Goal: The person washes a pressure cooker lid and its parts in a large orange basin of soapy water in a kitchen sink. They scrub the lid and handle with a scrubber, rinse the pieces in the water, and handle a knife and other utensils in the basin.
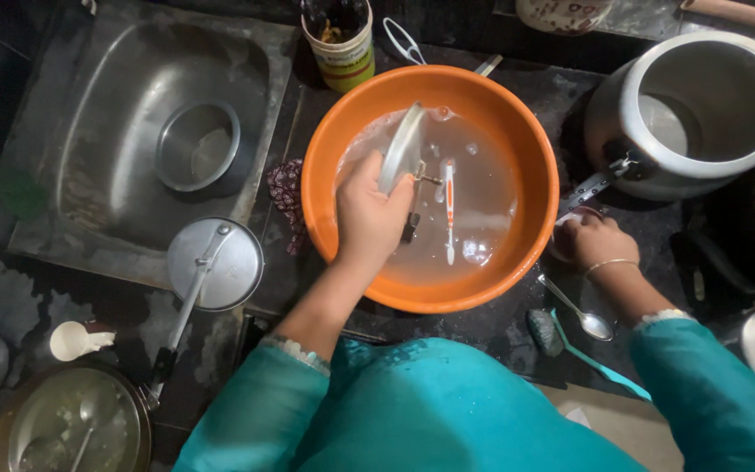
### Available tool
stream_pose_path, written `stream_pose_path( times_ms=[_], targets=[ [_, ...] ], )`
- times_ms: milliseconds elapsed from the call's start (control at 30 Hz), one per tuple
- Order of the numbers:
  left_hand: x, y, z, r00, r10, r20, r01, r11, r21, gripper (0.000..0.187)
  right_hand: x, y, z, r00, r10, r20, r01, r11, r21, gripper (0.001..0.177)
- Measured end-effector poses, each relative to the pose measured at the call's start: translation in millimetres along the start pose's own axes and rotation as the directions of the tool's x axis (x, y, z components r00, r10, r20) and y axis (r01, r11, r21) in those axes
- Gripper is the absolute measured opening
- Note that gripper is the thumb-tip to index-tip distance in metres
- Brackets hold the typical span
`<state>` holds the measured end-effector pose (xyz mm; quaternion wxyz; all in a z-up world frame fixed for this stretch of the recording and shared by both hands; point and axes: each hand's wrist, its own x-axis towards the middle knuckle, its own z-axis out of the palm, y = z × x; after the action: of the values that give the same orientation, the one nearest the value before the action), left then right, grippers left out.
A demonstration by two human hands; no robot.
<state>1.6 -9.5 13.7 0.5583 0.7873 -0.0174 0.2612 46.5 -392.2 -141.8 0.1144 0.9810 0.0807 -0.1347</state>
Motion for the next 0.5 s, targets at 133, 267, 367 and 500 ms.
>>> stream_pose_path(
  times_ms=[133,267,367,500],
  targets=[
    [0,-1,-2,0.994,-0.107,0.018,0.107,0.993,-0.038,0.021,-24,-8,-50,0.968,0.215,0.126,-0.231,0.965,0.125,0.035],
    [0,-4,-4,0.997,-0.072,0.008,0.072,0.996,-0.056,0.023,-63,-28,-113,0.943,0.271,0.192,-0.315,0.915,0.254,0.035],
    [2,-3,1,0.981,-0.177,0.082,0.185,0.978,-0.097,0.023,-75,-58,-147,0.977,0.104,-0.184,0.03,0.796,0.605,0.048],
    [5,-3,5,0.995,-0.057,0.082,0.06,0.998,-0.034,0.024,-70,-119,-172,0.785,0.03,-0.618,0.467,0.627,0.624,0.037]
  ],
)
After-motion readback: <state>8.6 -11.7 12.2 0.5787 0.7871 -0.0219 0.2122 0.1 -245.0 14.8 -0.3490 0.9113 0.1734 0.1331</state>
